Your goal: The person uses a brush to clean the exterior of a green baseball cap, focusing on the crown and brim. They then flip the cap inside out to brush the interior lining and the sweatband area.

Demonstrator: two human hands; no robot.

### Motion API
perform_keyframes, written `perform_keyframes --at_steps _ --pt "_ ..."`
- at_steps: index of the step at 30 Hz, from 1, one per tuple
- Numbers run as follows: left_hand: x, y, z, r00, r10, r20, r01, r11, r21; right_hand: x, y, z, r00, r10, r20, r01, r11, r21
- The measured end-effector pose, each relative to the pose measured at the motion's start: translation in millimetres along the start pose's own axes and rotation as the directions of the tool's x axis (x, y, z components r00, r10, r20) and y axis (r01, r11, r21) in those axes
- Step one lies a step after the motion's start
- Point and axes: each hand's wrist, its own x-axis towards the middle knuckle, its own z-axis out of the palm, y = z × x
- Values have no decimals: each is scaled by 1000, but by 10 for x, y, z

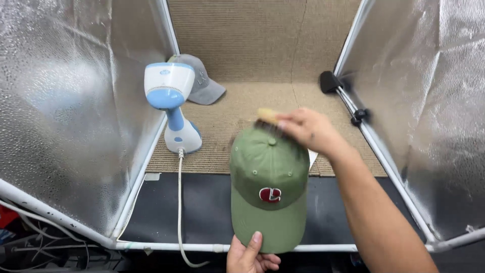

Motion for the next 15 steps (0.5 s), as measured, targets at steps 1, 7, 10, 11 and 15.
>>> perform_keyframes --at_steps 1,7,10,11,15 --pt "-70 -3 -17 1000 -9 -5 9 1000 6 -45 -19 -13 1000 10 4 -10 1000 4" --pt "-163 -25 111 994 -7 -108 2 999 -40 234 329 -6 914 339 222 -309 937 -160" --pt "-95 11 109 1000 17 -2 -17 999 -46 15 -9 -65 978 124 -165 -128 992 -11" --pt "-48 8 126 999 18 -28 -18 1000 -20 -144 -196 -99 975 -104 -195 116 992 51" --pt "-167 69 90 999 14 -29 -13 999 41 -499 -575 14 828 -560 33 558 828 55"
